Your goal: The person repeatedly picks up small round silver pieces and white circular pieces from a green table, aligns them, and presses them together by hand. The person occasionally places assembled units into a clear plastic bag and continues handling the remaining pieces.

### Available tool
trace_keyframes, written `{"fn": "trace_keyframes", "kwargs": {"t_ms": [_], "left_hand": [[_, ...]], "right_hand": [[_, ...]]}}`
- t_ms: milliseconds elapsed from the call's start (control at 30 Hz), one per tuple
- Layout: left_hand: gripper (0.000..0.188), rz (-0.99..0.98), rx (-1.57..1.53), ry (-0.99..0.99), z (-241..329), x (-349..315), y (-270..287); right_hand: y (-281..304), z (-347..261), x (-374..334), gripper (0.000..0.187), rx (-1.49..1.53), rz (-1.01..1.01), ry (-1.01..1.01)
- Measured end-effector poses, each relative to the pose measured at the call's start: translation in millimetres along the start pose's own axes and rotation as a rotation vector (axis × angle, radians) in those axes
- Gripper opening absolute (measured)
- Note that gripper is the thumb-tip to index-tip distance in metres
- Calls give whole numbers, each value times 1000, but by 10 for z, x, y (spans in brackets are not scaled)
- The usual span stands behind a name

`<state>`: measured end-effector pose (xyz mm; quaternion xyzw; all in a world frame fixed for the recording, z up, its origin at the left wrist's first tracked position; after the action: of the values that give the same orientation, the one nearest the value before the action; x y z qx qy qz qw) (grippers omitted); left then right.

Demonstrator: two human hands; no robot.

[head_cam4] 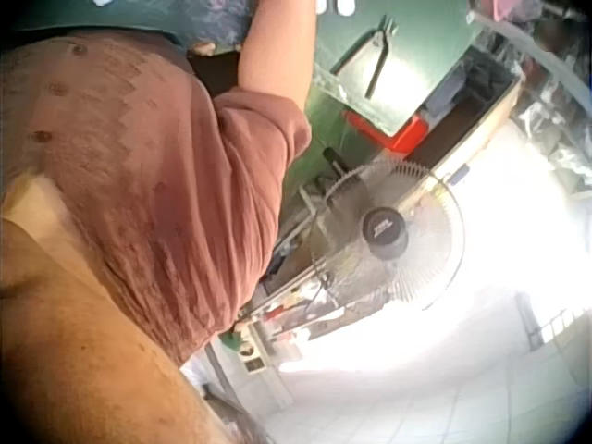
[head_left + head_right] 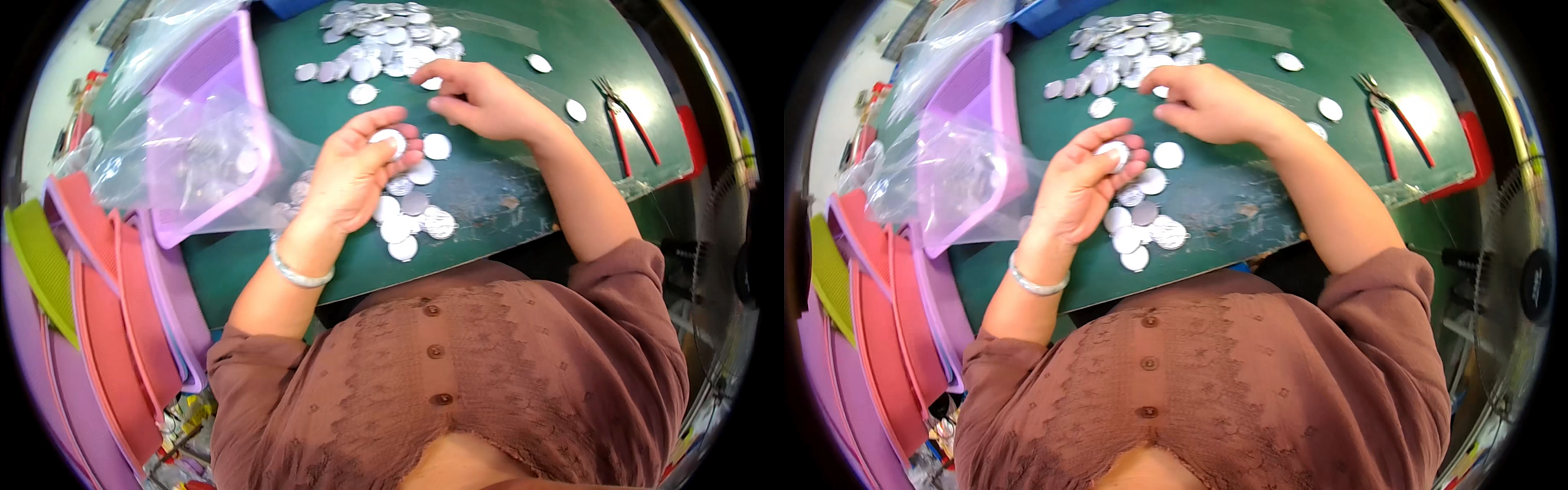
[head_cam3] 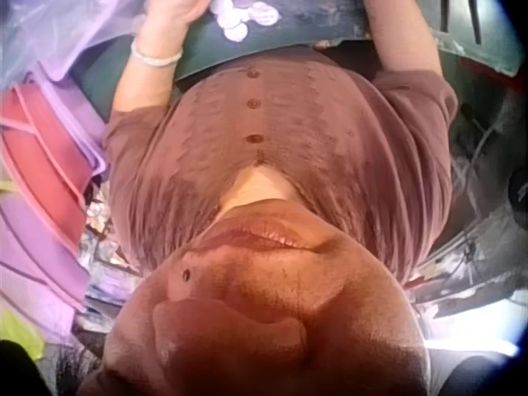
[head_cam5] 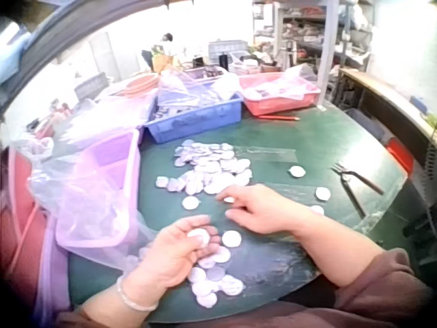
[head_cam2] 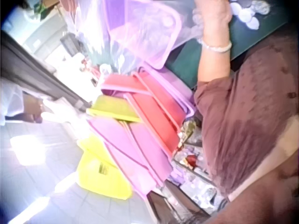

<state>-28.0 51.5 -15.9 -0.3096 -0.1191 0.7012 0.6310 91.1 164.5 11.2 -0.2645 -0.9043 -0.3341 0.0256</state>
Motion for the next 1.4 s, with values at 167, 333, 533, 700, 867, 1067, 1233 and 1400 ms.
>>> {"fn": "trace_keyframes", "kwargs": {"t_ms": [167, 333, 533, 700, 867, 1067, 1233, 1400], "left_hand": [[18, -82, 184, 16, 154, -197, -230], [18, -96, 604, -300, 815, -693, -566], [19, 235, 835, -555, 1662, -1027, -298], [19, 429, 964, -382, 1886, -1038, 88], [20, 582, 974, -467, 2369, -1125, 430], [19, 698, 1167, -348, 2722, -1043, 810], [19, 829, 1295, -234, 2823, -955, 978], [18, 832, 1252, -107, 2905, -908, 1161]], "right_hand": [[45, 40, 40, 27, -28, 42, -23], [66, 50, 18, 23, -7, 94, -28], [40, 3, 3, 23, 8, 29, -19], [39, -3, 8, 21, 11, 45, 6], [71, 8, -4, 21, -3, 48, 0], [67, -13, -5, 21, -8, 36, -10], [81, 6, -2, 21, 8, 45, -16], [98, -9, -1, 21, -8, 49, -4]]}}
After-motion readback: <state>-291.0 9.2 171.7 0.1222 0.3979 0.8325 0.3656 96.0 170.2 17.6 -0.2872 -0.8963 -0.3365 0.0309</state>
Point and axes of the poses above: each hand's wrist, its own x-axis towards the middle knuckle, its own y-axis out of the back of the hand, z = x × y, the point moved 5 cm from there along x, towards the middle knuckle, and after that the axes turned 2 degrees about y, right-handed, at the moved point
